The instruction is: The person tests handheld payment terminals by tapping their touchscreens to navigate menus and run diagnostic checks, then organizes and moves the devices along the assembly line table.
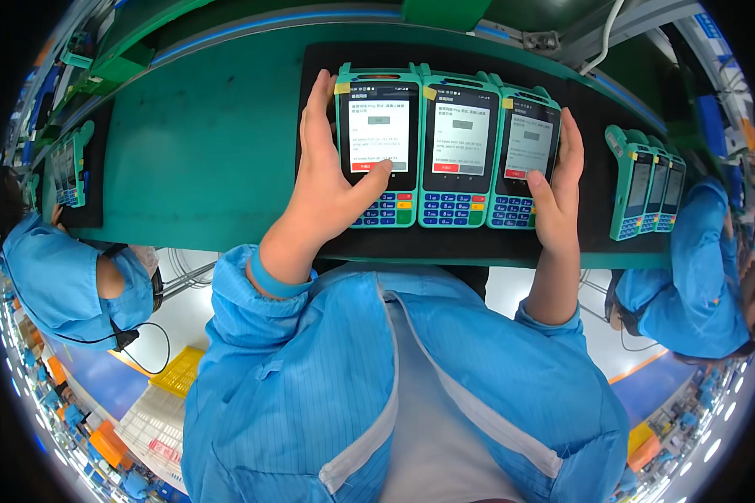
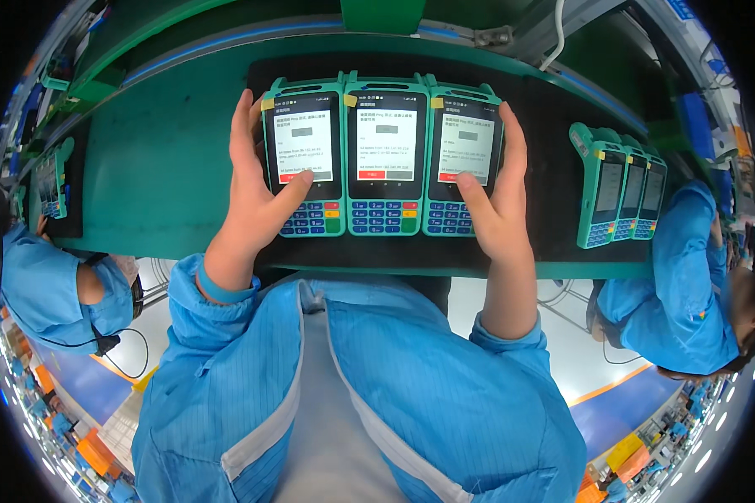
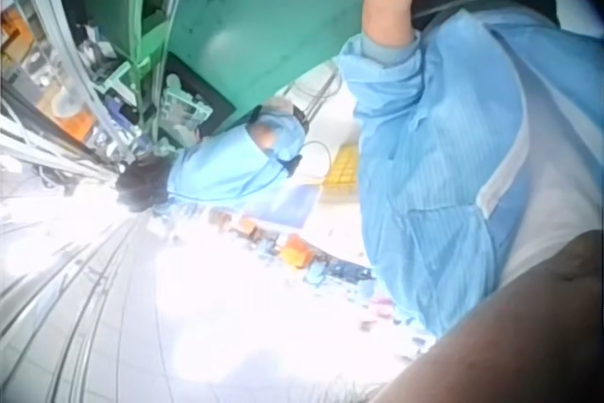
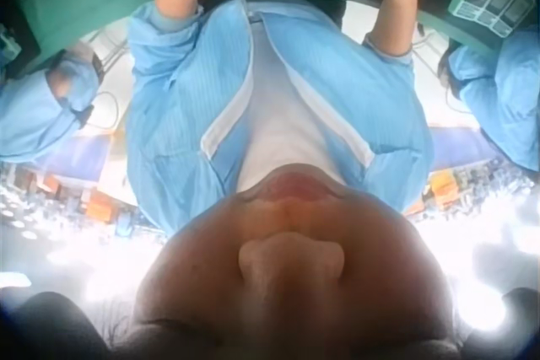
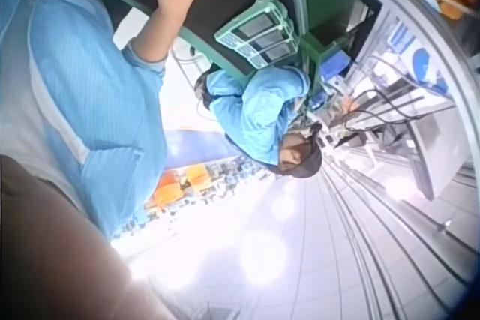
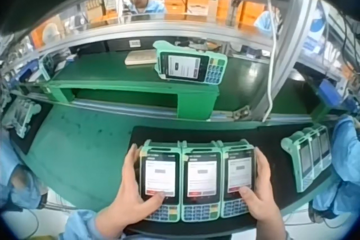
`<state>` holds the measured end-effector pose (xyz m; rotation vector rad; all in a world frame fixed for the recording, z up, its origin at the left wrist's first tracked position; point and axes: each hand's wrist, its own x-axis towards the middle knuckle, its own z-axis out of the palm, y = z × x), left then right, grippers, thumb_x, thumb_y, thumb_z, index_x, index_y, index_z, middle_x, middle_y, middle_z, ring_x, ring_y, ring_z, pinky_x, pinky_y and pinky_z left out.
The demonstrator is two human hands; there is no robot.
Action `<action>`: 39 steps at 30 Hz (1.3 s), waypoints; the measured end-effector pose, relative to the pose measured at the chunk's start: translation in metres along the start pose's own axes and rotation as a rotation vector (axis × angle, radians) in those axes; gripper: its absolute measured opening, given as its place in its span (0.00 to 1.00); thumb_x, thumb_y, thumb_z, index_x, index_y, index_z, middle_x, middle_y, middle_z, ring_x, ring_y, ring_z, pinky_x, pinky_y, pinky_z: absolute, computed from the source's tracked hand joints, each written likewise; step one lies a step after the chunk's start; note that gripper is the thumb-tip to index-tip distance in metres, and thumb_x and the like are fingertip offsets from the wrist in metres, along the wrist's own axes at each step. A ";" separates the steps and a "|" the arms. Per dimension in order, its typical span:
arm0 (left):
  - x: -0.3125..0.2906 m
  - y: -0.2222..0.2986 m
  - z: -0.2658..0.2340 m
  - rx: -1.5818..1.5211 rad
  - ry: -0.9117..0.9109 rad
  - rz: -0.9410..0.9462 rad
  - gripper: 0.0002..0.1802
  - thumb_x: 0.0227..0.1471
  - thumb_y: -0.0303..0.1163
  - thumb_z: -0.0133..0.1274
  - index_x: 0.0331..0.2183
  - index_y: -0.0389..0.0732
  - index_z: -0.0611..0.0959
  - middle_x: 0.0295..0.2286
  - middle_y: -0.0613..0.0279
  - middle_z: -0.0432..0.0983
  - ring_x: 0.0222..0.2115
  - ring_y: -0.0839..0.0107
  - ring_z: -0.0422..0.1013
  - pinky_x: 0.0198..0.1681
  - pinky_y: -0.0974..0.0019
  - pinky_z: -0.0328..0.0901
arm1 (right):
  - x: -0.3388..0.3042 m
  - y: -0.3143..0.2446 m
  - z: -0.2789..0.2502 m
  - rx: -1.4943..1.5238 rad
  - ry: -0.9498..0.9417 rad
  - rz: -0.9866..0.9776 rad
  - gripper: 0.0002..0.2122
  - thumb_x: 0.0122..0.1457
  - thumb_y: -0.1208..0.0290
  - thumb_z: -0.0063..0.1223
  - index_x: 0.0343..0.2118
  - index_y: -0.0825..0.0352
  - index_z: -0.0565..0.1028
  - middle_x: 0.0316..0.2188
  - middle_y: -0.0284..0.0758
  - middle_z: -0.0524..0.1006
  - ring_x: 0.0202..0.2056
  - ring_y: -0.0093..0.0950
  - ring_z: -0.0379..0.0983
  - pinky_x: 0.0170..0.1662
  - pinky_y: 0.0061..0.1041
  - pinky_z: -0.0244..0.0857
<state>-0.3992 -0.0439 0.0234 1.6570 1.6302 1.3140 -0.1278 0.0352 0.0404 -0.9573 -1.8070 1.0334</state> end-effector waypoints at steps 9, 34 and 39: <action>0.002 0.000 0.001 -0.005 -0.001 0.027 0.54 0.41 0.29 0.59 0.63 0.33 0.46 0.55 0.40 0.52 0.57 0.48 0.54 0.61 0.51 0.51 | -0.003 -0.002 0.000 0.105 -0.002 0.019 0.37 0.54 0.71 0.53 0.65 0.68 0.49 0.61 0.49 0.57 0.62 0.38 0.55 0.64 0.36 0.47; 0.002 -0.002 0.002 -0.013 0.025 0.028 0.53 0.42 0.30 0.60 0.63 0.33 0.47 0.58 0.39 0.50 0.59 0.50 0.52 0.62 0.52 0.50 | -0.005 0.005 -0.006 0.294 0.110 0.074 0.35 0.48 0.84 0.39 0.64 0.70 0.51 0.64 0.51 0.53 0.66 0.42 0.48 0.66 0.37 0.43; 0.002 -0.002 0.002 -0.006 0.029 0.012 0.53 0.42 0.29 0.60 0.63 0.33 0.47 0.58 0.39 0.50 0.59 0.50 0.52 0.62 0.52 0.50 | -0.006 0.002 -0.003 0.219 0.123 0.052 0.34 0.50 0.85 0.44 0.63 0.69 0.53 0.63 0.51 0.56 0.65 0.41 0.52 0.65 0.37 0.46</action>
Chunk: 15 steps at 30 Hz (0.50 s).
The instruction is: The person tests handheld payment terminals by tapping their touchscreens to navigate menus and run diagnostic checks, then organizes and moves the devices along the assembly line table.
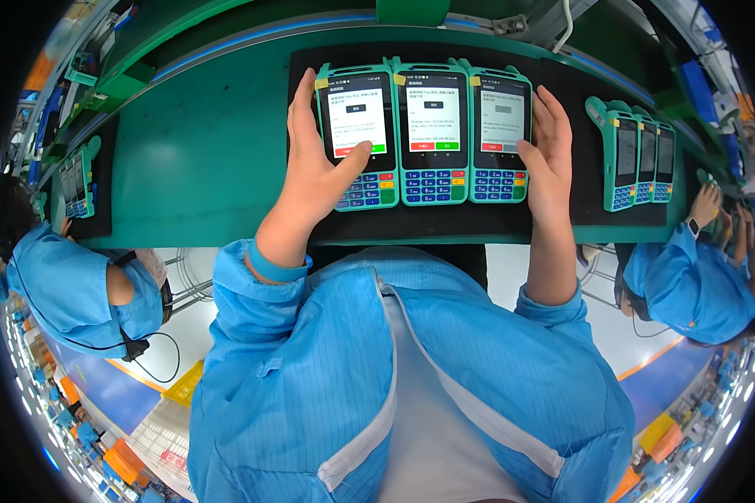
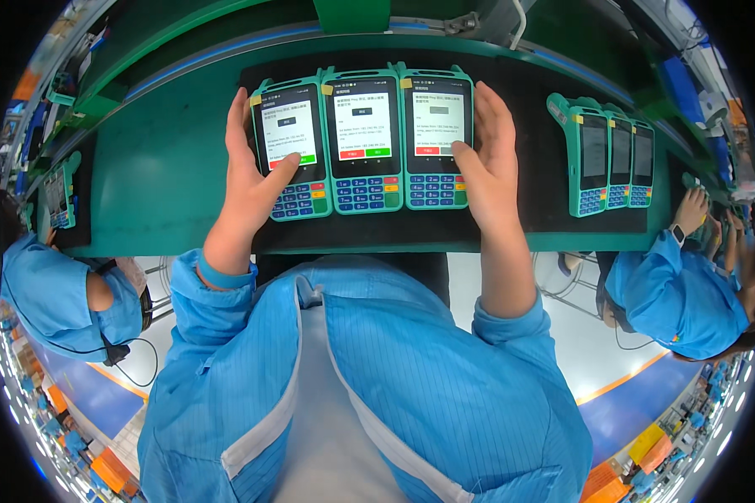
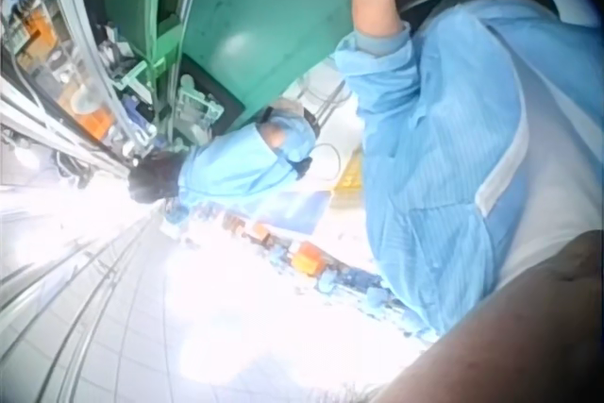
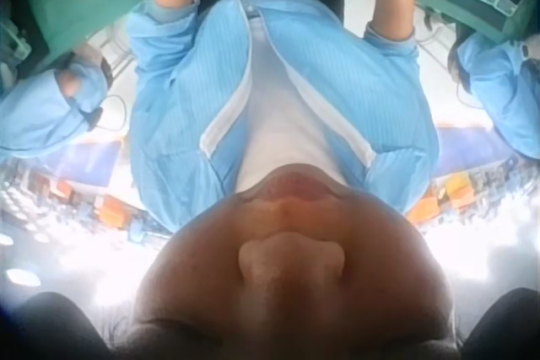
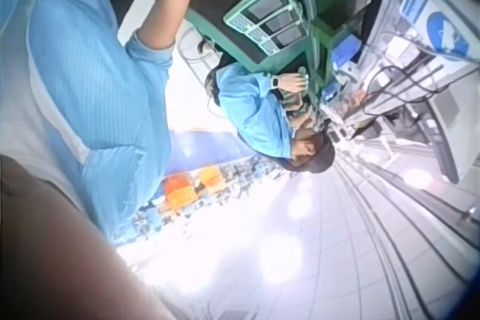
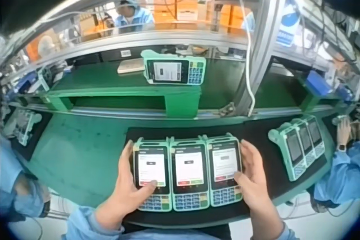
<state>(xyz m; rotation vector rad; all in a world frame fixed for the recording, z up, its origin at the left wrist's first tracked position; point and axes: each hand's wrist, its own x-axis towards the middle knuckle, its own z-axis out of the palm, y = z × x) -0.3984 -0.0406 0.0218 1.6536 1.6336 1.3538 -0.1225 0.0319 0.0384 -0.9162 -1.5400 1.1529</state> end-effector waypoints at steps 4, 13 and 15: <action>-0.001 0.002 0.002 0.053 0.011 0.002 0.52 0.44 0.27 0.58 0.64 0.35 0.46 0.59 0.38 0.51 0.60 0.51 0.53 0.63 0.54 0.50 | -0.001 -0.002 0.002 -0.100 -0.026 -0.048 0.35 0.51 0.85 0.49 0.63 0.70 0.52 0.62 0.51 0.57 0.64 0.40 0.53 0.65 0.36 0.47; 0.002 -0.001 -0.001 -0.153 0.008 -0.043 0.52 0.43 0.25 0.58 0.64 0.35 0.46 0.59 0.40 0.49 0.61 0.50 0.50 0.63 0.53 0.48 | -0.001 0.002 0.002 -0.165 -0.036 -0.120 0.38 0.49 0.80 0.57 0.64 0.70 0.50 0.59 0.50 0.61 0.62 0.38 0.57 0.63 0.35 0.50; 0.000 0.000 0.000 -0.142 0.009 -0.044 0.52 0.43 0.25 0.58 0.64 0.35 0.47 0.59 0.40 0.49 0.61 0.50 0.50 0.63 0.53 0.49 | -0.001 0.001 0.002 -0.172 -0.042 -0.116 0.39 0.49 0.79 0.58 0.64 0.69 0.50 0.58 0.50 0.61 0.61 0.38 0.59 0.63 0.34 0.52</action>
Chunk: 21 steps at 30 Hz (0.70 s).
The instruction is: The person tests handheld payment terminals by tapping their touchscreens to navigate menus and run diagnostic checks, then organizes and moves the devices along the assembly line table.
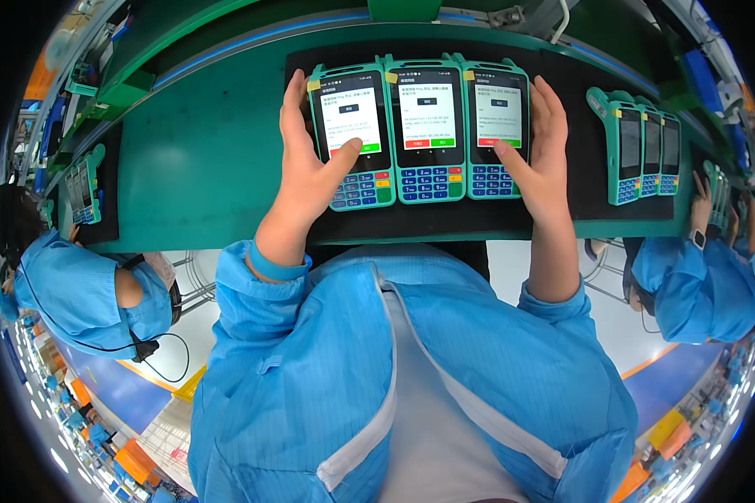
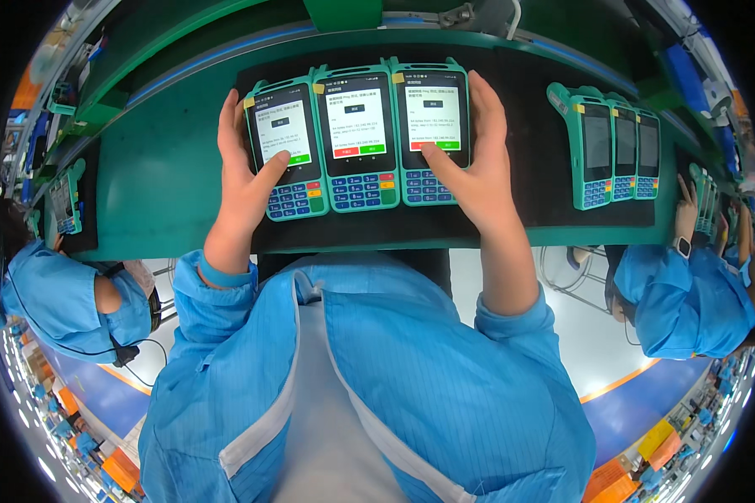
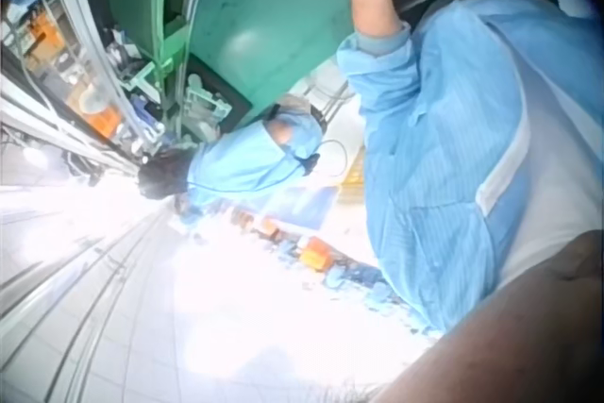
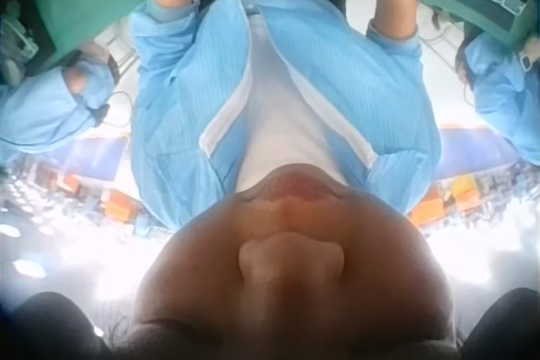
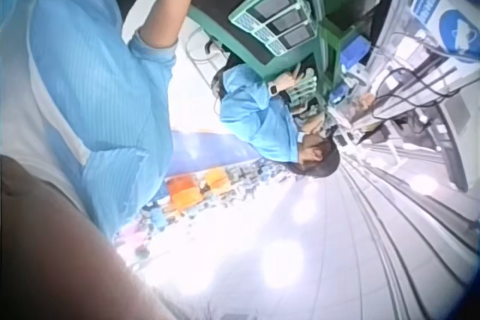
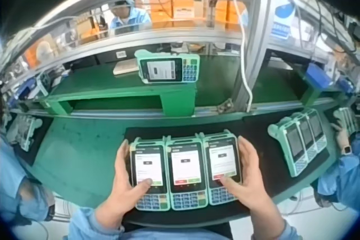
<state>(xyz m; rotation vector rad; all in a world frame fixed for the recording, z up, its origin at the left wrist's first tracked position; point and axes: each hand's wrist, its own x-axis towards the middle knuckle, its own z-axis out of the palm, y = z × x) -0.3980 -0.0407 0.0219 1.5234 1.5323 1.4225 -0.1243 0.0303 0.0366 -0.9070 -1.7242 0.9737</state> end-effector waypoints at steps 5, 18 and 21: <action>0.000 0.002 0.003 0.099 0.010 0.018 0.52 0.43 0.25 0.59 0.63 0.35 0.47 0.59 0.40 0.49 0.61 0.51 0.50 0.63 0.53 0.50 | 0.002 -0.005 0.004 -0.008 -0.014 0.033 0.40 0.48 0.77 0.59 0.63 0.69 0.51 0.57 0.48 0.63 0.59 0.36 0.61 0.62 0.34 0.53; 0.002 -0.005 0.002 0.051 0.016 0.062 0.47 0.46 0.25 0.54 0.63 0.33 0.48 0.60 0.40 0.49 0.61 0.51 0.50 0.64 0.55 0.48 | 0.002 -0.001 -0.003 0.138 0.022 0.025 0.37 0.48 0.83 0.46 0.64 0.70 0.50 0.62 0.50 0.56 0.64 0.40 0.54 0.66 0.35 0.44; 0.003 -0.004 0.001 0.049 0.020 0.056 0.46 0.48 0.25 0.52 0.63 0.33 0.48 0.60 0.40 0.49 0.62 0.52 0.50 0.64 0.55 0.47 | 0.004 -0.013 0.002 0.083 0.037 0.102 0.39 0.48 0.78 0.55 0.64 0.68 0.51 0.61 0.52 0.57 0.62 0.43 0.56 0.64 0.37 0.49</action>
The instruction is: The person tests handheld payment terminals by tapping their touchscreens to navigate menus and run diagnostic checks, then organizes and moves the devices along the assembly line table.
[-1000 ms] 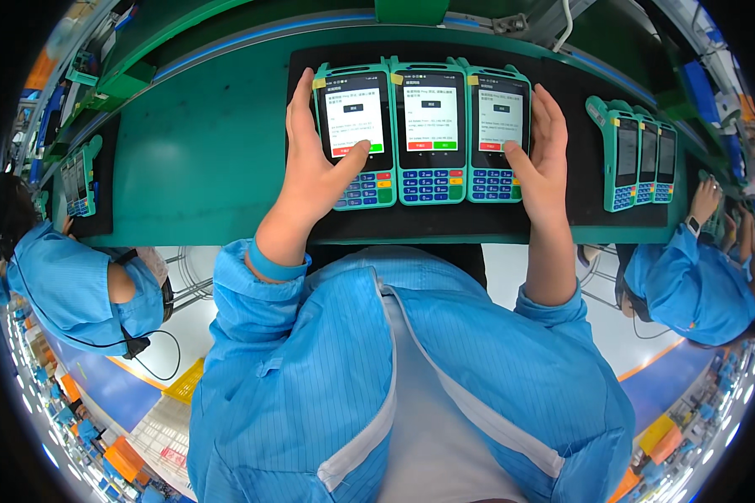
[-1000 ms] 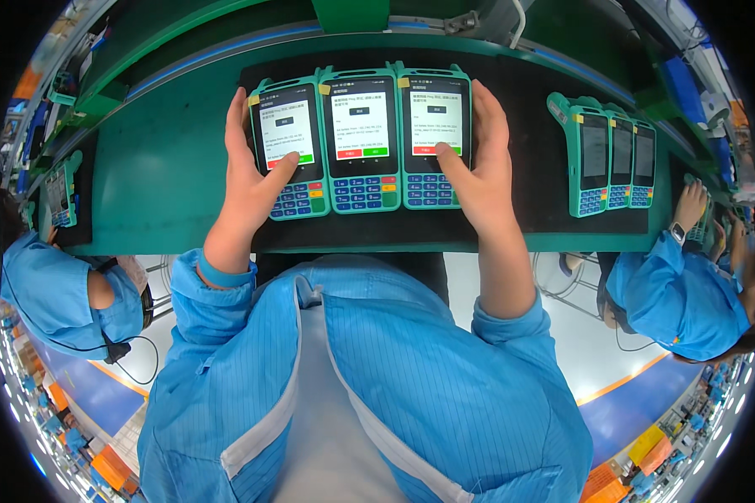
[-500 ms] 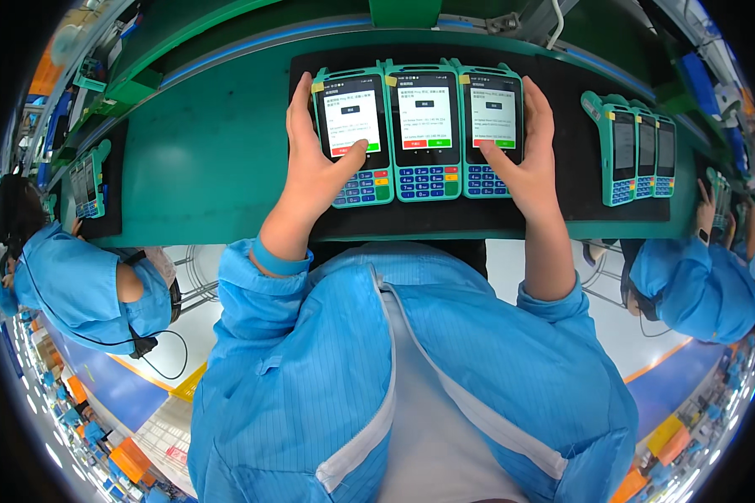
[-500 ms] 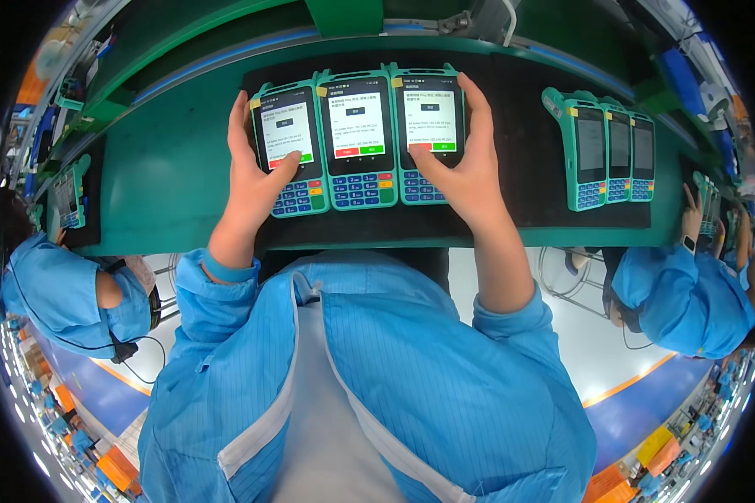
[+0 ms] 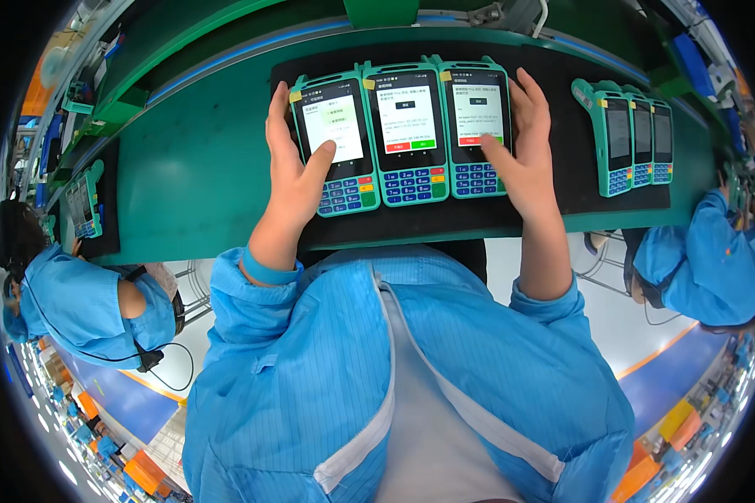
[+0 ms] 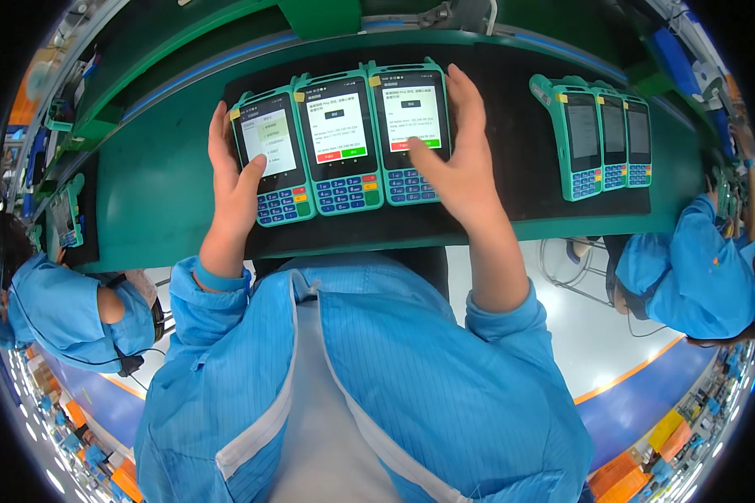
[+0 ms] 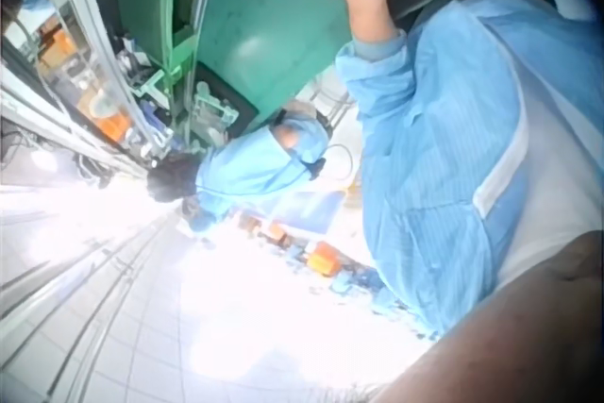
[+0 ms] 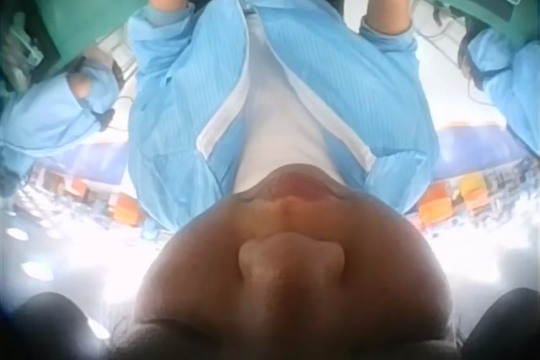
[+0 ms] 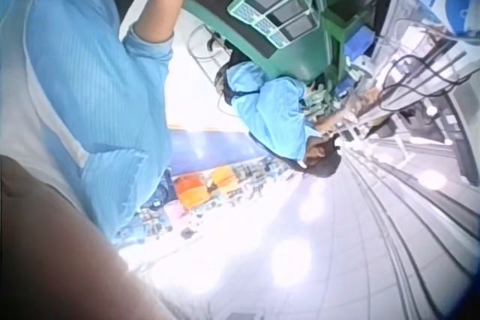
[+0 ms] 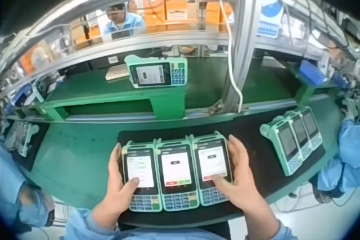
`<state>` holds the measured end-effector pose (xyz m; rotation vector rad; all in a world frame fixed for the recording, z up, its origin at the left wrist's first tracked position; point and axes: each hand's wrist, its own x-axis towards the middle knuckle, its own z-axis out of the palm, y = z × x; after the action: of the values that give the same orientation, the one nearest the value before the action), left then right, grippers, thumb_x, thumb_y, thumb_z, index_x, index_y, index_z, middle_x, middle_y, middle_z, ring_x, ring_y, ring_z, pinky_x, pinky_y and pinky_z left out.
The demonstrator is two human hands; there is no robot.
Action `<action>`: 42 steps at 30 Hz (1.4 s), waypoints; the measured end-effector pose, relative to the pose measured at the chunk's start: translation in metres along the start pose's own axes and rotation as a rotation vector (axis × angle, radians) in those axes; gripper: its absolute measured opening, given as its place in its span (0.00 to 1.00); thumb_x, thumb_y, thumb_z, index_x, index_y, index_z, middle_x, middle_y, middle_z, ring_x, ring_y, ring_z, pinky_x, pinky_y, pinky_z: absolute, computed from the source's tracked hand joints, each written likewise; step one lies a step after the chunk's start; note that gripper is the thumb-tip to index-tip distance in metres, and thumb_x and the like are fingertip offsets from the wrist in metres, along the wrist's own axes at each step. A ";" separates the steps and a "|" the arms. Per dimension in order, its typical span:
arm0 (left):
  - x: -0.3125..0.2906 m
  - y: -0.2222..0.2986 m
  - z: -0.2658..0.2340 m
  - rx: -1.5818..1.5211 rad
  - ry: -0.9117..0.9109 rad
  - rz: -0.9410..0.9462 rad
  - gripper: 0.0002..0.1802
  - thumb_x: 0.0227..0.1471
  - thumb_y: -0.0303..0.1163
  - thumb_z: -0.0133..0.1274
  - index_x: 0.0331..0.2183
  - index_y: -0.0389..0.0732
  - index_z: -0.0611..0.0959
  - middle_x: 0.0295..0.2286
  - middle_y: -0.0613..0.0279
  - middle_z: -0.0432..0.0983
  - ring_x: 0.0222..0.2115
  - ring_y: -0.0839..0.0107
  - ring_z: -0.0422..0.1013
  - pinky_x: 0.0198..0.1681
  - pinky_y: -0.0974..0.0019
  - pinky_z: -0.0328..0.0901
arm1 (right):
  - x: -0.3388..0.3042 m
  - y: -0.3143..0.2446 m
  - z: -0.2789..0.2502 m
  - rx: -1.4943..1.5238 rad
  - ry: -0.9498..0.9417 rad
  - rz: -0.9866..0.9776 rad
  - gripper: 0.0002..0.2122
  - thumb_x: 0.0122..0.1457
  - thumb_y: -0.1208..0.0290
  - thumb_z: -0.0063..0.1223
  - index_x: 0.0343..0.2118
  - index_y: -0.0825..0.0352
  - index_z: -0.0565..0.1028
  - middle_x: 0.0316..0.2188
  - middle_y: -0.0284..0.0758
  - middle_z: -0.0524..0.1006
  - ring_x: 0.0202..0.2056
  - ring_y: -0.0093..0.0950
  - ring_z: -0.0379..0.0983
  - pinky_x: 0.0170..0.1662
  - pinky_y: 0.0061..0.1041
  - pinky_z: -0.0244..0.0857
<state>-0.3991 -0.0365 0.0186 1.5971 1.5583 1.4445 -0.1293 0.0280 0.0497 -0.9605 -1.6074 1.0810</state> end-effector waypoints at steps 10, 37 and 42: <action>-0.001 0.000 -0.004 -0.098 -0.035 -0.030 0.44 0.51 0.29 0.50 0.64 0.33 0.47 0.60 0.40 0.48 0.62 0.51 0.48 0.65 0.54 0.44 | 0.005 -0.029 0.030 -0.813 -0.020 -0.037 0.47 0.44 0.60 0.68 0.65 0.64 0.51 0.58 0.60 0.58 0.59 0.53 0.59 0.58 0.41 0.59; -0.034 -0.108 -0.283 1.680 0.247 -0.314 0.28 0.51 0.45 0.54 0.55 0.59 0.73 0.45 0.52 0.69 0.45 0.51 0.68 0.45 0.50 0.65 | 0.003 0.016 0.029 -0.040 0.111 0.026 0.33 0.66 0.47 0.32 0.64 0.69 0.52 0.61 0.50 0.58 0.63 0.40 0.53 0.65 0.36 0.44; -0.086 -0.137 -0.400 1.908 0.230 -0.484 0.24 0.57 0.51 0.48 0.55 0.66 0.71 0.44 0.57 0.69 0.43 0.53 0.69 0.43 0.50 0.67 | -0.002 0.006 0.010 -0.031 0.130 0.002 0.34 0.65 0.45 0.32 0.63 0.70 0.52 0.61 0.51 0.59 0.63 0.40 0.55 0.64 0.34 0.47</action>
<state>-0.7929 -0.2113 0.0001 1.3394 3.4157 -0.6274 -0.1377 0.0264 0.0416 -1.0317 -1.5215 0.9775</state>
